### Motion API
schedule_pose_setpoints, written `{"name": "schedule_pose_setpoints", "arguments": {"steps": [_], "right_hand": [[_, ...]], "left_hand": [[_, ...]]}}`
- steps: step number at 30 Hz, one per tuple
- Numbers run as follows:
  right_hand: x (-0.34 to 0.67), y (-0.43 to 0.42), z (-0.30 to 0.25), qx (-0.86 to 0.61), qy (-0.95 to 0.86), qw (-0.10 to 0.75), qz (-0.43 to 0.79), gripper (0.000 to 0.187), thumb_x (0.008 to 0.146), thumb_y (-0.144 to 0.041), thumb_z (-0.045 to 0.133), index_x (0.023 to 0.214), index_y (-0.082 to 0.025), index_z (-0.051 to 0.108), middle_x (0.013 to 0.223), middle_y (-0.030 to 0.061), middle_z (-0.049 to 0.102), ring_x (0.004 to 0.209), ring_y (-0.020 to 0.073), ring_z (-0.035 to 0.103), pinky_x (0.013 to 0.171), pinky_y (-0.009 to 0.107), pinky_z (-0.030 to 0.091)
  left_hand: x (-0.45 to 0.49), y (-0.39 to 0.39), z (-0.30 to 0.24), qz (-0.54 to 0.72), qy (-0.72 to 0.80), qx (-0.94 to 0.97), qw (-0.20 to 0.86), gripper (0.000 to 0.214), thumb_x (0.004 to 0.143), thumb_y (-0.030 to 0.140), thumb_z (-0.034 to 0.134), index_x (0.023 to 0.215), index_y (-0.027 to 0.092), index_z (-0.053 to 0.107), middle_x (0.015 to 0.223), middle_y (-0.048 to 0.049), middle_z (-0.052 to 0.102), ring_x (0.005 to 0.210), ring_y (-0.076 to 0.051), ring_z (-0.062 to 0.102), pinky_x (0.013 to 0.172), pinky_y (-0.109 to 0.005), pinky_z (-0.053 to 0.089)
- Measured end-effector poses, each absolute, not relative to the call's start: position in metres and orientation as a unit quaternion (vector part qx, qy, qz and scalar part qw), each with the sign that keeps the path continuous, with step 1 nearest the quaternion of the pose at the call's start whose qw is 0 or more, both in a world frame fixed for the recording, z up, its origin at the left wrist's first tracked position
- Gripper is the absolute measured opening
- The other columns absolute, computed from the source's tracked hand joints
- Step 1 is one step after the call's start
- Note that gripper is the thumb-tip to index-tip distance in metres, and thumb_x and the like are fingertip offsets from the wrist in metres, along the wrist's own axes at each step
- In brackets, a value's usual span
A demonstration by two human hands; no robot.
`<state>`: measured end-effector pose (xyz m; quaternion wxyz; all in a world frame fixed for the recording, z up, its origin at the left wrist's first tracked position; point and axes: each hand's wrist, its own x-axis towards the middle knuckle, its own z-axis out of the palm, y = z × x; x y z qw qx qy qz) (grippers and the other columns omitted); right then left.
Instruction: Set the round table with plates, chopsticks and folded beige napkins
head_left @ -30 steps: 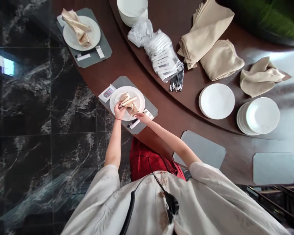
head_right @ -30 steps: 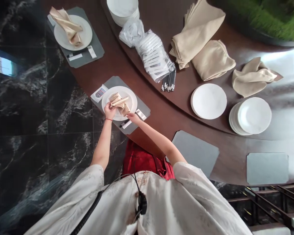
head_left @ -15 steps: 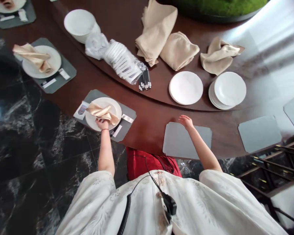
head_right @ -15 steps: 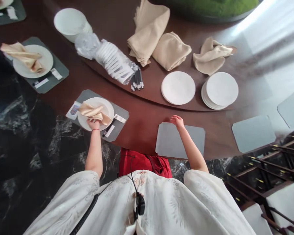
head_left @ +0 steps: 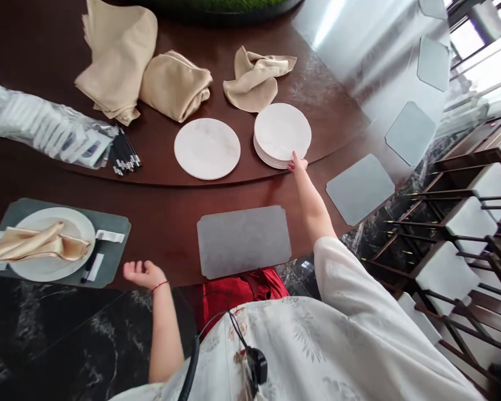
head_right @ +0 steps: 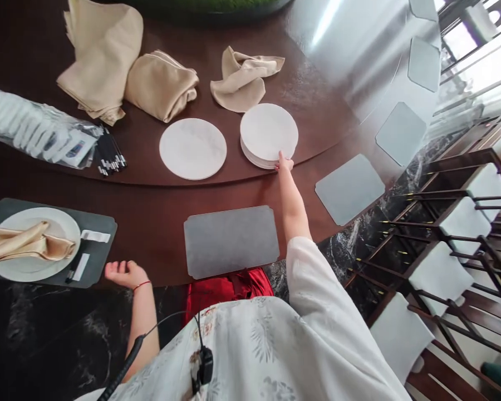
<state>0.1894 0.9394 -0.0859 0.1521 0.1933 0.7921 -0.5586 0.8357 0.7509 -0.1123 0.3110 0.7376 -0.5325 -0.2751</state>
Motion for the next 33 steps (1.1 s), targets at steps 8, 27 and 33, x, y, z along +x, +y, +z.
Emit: {"name": "schedule_pose_setpoints", "arguments": {"steps": [8, 27, 33], "right_hand": [[0.211, 0.970, -0.098, 0.161, 0.707, 0.182, -0.664, 0.030, 0.090, -0.031, 0.066, 0.114, -0.019, 0.051, 0.098, 0.0011, 0.065, 0.076, 0.0076, 0.065, 0.072, 0.027, 0.060], [0.544, 1.131, -0.161, 0.020, 0.666, 0.540, -0.515, 0.053, 0.060, -0.047, 0.086, 0.100, -0.020, 0.064, 0.088, 0.0012, 0.074, 0.071, 0.0166, 0.069, 0.062, 0.029, 0.059], [0.538, 1.145, -0.171, -0.161, 0.836, 0.491, -0.182, 0.036, 0.076, -0.046, 0.078, 0.063, -0.018, 0.059, 0.059, 0.0012, 0.067, 0.051, 0.0134, 0.061, 0.059, 0.023, 0.050]], "left_hand": [[0.675, 0.845, -0.113, -0.573, -0.575, 0.520, 0.265, 0.032, 0.082, 0.041, 0.058, 0.103, 0.018, 0.061, 0.093, -0.0101, 0.071, 0.084, -0.021, 0.073, 0.084, -0.040, 0.060], [0.742, 0.875, -0.185, -0.604, -0.531, 0.576, 0.146, 0.035, 0.088, 0.038, 0.057, 0.115, 0.015, 0.055, 0.089, -0.0060, 0.069, 0.074, -0.013, 0.065, 0.067, -0.022, 0.052], [0.752, 0.856, -0.196, -0.549, -0.651, 0.524, 0.001, 0.027, 0.085, 0.027, 0.057, 0.109, 0.015, 0.061, 0.070, -0.0006, 0.064, 0.061, -0.014, 0.060, 0.065, -0.024, 0.051]]}}
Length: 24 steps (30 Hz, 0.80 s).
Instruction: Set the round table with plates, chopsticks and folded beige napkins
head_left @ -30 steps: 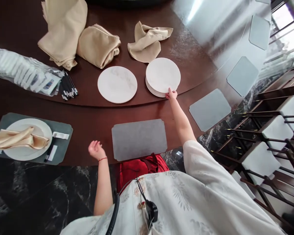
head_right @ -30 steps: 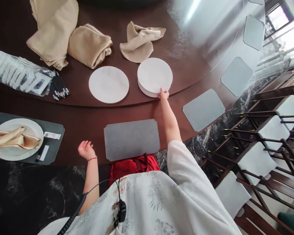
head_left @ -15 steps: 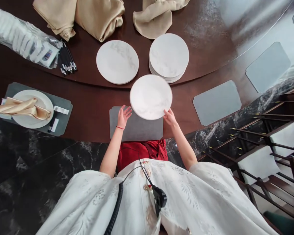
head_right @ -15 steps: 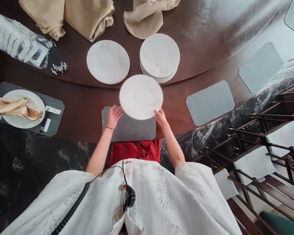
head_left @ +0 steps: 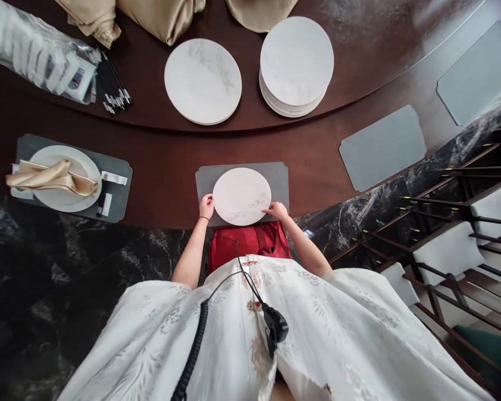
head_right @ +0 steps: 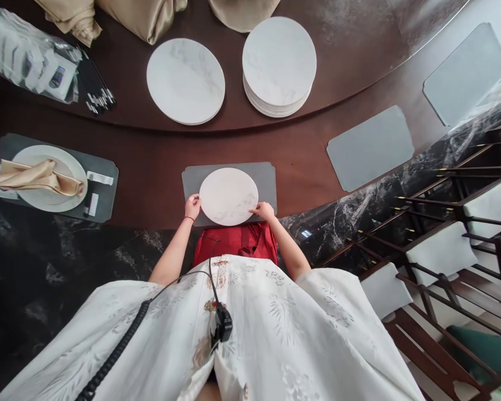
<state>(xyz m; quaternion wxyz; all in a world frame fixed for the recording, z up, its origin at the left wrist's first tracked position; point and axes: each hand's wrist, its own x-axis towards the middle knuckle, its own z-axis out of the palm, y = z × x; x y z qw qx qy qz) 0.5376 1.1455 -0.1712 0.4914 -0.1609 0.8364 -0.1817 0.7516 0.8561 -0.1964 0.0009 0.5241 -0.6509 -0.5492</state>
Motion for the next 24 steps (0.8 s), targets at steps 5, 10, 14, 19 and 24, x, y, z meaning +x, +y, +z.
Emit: {"name": "schedule_pose_setpoints", "arguments": {"steps": [5, 10, 14, 19, 24], "right_hand": [[0.542, 1.146, -0.170, -0.146, 0.832, 0.494, -0.207, 0.024, 0.087, -0.039, 0.069, 0.080, -0.018, 0.059, 0.073, 0.0015, 0.073, 0.060, 0.0137, 0.068, 0.062, 0.020, 0.049], [0.551, 1.146, -0.171, -0.123, 0.828, 0.500, -0.222, 0.020, 0.090, -0.036, 0.067, 0.085, -0.018, 0.057, 0.077, 0.0023, 0.074, 0.060, 0.0137, 0.068, 0.062, 0.021, 0.050], [0.555, 1.144, -0.169, -0.103, 0.828, 0.498, -0.237, 0.020, 0.093, -0.038, 0.062, 0.092, -0.019, 0.055, 0.078, 0.0021, 0.073, 0.061, 0.0134, 0.067, 0.063, 0.022, 0.051], [0.551, 1.142, -0.160, -0.109, 0.875, 0.451, -0.138, 0.032, 0.089, -0.051, 0.063, 0.086, -0.020, 0.055, 0.080, 0.0053, 0.069, 0.077, 0.0193, 0.067, 0.074, 0.027, 0.051], [0.528, 1.134, -0.156, -0.009, 0.977, 0.184, -0.103, 0.031, 0.093, -0.037, 0.049, 0.115, -0.015, 0.052, 0.123, 0.0185, 0.058, 0.113, 0.0267, 0.056, 0.096, 0.037, 0.046]], "left_hand": [[0.745, 0.840, -0.192, -0.496, -0.728, 0.470, -0.056, 0.030, 0.086, 0.028, 0.057, 0.114, 0.017, 0.062, 0.076, -0.0023, 0.070, 0.067, -0.016, 0.064, 0.071, -0.026, 0.052], [0.745, 0.833, -0.193, -0.455, -0.776, 0.425, -0.102, 0.033, 0.090, 0.030, 0.054, 0.121, 0.019, 0.060, 0.070, -0.0012, 0.069, 0.070, -0.018, 0.067, 0.073, -0.026, 0.049], [0.748, 0.831, -0.193, -0.458, -0.780, 0.405, -0.131, 0.036, 0.094, 0.034, 0.052, 0.128, 0.021, 0.056, 0.069, 0.0002, 0.068, 0.069, -0.017, 0.068, 0.073, -0.025, 0.048], [0.752, 0.820, -0.183, -0.401, -0.811, 0.421, -0.070, 0.043, 0.093, 0.036, 0.054, 0.133, 0.022, 0.057, 0.094, -0.0078, 0.070, 0.092, -0.022, 0.068, 0.087, -0.032, 0.050], [0.751, 0.799, -0.180, -0.360, -0.724, 0.589, -0.016, 0.052, 0.085, 0.030, 0.065, 0.131, 0.009, 0.053, 0.110, -0.0172, 0.068, 0.099, -0.024, 0.067, 0.091, -0.034, 0.050]]}}
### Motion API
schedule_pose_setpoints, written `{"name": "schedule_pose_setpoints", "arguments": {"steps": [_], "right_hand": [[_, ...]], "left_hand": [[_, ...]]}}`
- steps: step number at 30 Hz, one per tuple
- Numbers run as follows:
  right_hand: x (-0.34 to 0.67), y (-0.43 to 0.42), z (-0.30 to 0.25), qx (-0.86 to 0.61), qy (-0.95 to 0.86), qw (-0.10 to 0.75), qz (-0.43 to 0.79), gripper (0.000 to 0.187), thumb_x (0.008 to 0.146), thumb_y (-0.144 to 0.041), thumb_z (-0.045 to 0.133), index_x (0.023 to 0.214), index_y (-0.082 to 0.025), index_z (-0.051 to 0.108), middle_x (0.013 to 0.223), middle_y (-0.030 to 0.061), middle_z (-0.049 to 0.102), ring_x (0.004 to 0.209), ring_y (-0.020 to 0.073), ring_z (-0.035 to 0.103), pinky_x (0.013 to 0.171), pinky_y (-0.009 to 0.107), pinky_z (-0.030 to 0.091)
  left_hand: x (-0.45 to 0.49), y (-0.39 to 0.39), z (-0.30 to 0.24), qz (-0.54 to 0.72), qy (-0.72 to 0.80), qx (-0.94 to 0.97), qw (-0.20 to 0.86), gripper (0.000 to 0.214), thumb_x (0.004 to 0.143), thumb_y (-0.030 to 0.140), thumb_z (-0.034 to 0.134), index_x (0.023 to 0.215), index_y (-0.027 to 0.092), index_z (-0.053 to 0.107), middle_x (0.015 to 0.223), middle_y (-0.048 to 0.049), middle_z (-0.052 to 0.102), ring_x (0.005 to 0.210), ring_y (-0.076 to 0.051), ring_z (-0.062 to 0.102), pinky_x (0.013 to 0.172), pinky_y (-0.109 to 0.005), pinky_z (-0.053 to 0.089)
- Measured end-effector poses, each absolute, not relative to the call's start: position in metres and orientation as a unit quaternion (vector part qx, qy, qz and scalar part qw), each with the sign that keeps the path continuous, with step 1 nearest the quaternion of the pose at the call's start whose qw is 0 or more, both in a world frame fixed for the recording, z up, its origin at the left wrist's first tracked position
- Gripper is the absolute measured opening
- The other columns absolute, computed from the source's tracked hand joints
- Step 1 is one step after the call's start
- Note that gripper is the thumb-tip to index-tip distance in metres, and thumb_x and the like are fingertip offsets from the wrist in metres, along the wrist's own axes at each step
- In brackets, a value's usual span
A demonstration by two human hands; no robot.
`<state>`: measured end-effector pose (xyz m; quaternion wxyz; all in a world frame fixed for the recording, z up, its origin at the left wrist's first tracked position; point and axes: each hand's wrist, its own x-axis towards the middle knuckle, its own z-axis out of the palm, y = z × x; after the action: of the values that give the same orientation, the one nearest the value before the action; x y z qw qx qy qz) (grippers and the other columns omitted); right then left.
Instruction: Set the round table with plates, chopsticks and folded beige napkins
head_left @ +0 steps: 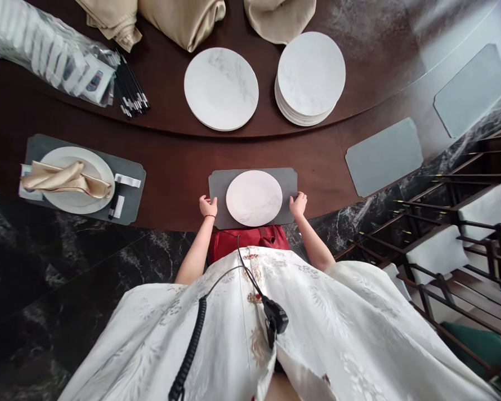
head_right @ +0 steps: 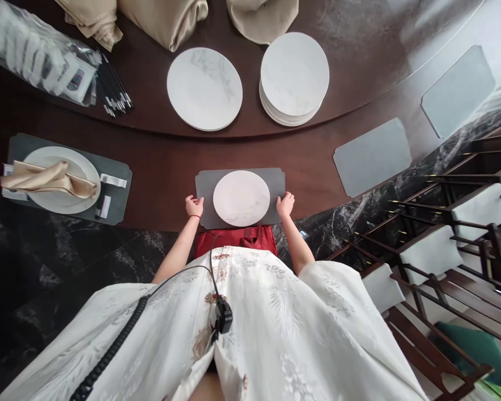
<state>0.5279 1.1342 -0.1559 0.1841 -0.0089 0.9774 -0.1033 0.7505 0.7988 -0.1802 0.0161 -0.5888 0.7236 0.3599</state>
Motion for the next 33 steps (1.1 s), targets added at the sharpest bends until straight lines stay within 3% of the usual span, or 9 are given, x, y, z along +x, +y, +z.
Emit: {"name": "schedule_pose_setpoints", "arguments": {"steps": [5, 10, 14, 17, 20, 23, 26, 30, 33], "right_hand": [[0.498, 1.126, -0.157, 0.021, 0.967, 0.221, -0.122, 0.028, 0.092, -0.027, 0.045, 0.116, -0.014, 0.049, 0.125, 0.0183, 0.056, 0.113, 0.0264, 0.056, 0.099, 0.039, 0.045], [0.470, 1.110, -0.151, 0.026, 0.965, 0.245, -0.084, 0.025, 0.089, -0.027, 0.050, 0.111, -0.014, 0.052, 0.122, 0.0189, 0.057, 0.113, 0.0298, 0.056, 0.100, 0.045, 0.045], [0.423, 1.044, -0.152, -0.025, 0.968, 0.170, -0.183, 0.039, 0.093, -0.029, 0.046, 0.128, -0.014, 0.047, 0.133, 0.0189, 0.052, 0.124, 0.0264, 0.051, 0.107, 0.041, 0.043], [0.372, 0.960, -0.158, 0.033, 0.908, 0.231, -0.348, 0.046, 0.100, -0.034, 0.029, 0.140, -0.015, 0.040, 0.128, 0.0167, 0.056, 0.121, 0.0222, 0.056, 0.103, 0.038, 0.048], [0.332, 0.875, -0.161, 0.103, 0.826, 0.303, -0.463, 0.053, 0.102, -0.034, 0.015, 0.144, -0.014, 0.040, 0.114, 0.0162, 0.063, 0.118, 0.0249, 0.061, 0.093, 0.042, 0.055], [0.318, 0.817, -0.162, 0.198, 0.852, 0.301, -0.380, 0.064, 0.100, -0.039, 0.009, 0.136, -0.005, 0.050, 0.101, 0.0247, 0.066, 0.107, 0.0362, 0.067, 0.080, 0.053, 0.058], [0.317, 0.796, -0.168, 0.309, 0.893, 0.234, -0.229, 0.072, 0.099, -0.049, 0.009, 0.131, -0.005, 0.056, 0.103, 0.0317, 0.066, 0.098, 0.0451, 0.069, 0.071, 0.062, 0.056], [0.315, 0.802, -0.183, 0.277, 0.886, 0.243, -0.283, 0.079, 0.096, -0.062, 0.010, 0.129, -0.008, 0.058, 0.101, 0.0327, 0.067, 0.090, 0.0502, 0.069, 0.064, 0.072, 0.052], [0.309, 0.810, -0.192, 0.349, 0.875, 0.143, -0.304, 0.086, 0.094, -0.066, 0.002, 0.127, -0.011, 0.058, 0.100, 0.0303, 0.067, 0.093, 0.0465, 0.070, 0.070, 0.070, 0.055]], "left_hand": [[0.753, 0.780, -0.188, 0.367, 0.734, -0.563, 0.104, 0.017, 0.084, 0.029, 0.063, 0.094, 0.016, 0.064, 0.089, -0.0104, 0.072, 0.091, -0.025, 0.069, 0.088, -0.034, 0.050], [0.766, 0.778, -0.195, 0.360, 0.765, -0.523, 0.110, 0.012, 0.082, 0.031, 0.061, 0.078, 0.019, 0.059, 0.083, -0.0087, 0.071, 0.083, -0.023, 0.069, 0.084, -0.032, 0.050], [0.774, 0.773, -0.194, 0.371, 0.758, -0.530, 0.088, 0.017, 0.079, 0.034, 0.065, 0.087, 0.021, 0.057, 0.078, -0.0053, 0.069, 0.080, -0.023, 0.068, 0.082, -0.033, 0.051], [0.764, 0.751, -0.185, 0.367, 0.747, -0.552, 0.052, 0.032, 0.076, 0.037, 0.070, 0.100, 0.021, 0.057, 0.079, -0.0040, 0.068, 0.079, -0.023, 0.068, 0.080, -0.034, 0.053], [0.735, 0.705, -0.171, 0.377, 0.741, -0.556, -0.020, 0.027, 0.082, 0.033, 0.064, 0.105, 0.020, 0.057, 0.091, -0.0071, 0.070, 0.077, -0.019, 0.068, 0.082, -0.032, 0.054], [0.694, 0.635, -0.154, 0.385, 0.743, -0.538, -0.098, 0.024, 0.086, 0.028, 0.058, 0.108, 0.016, 0.058, 0.104, -0.0113, 0.069, 0.083, -0.017, 0.068, 0.083, -0.029, 0.055], [0.655, 0.548, -0.138, 0.340, 0.768, -0.517, -0.167, 0.027, 0.089, 0.025, 0.054, 0.113, 0.014, 0.059, 0.114, -0.0147, 0.065, 0.099, -0.020, 0.066, 0.084, -0.030, 0.055], [0.617, 0.434, -0.121, 0.230, 0.792, -0.521, -0.219, 0.032, 0.089, 0.018, 0.054, 0.121, 0.010, 0.057, 0.126, -0.0183, 0.059, 0.124, -0.025, 0.054, 0.106, -0.038, 0.045], [0.602, 0.379, -0.117, 0.205, 0.765, -0.587, -0.166, 0.031, 0.091, 0.022, 0.056, 0.117, 0.006, 0.058, 0.117, -0.0201, 0.062, 0.123, -0.029, 0.055, 0.112, -0.046, 0.039]]}}
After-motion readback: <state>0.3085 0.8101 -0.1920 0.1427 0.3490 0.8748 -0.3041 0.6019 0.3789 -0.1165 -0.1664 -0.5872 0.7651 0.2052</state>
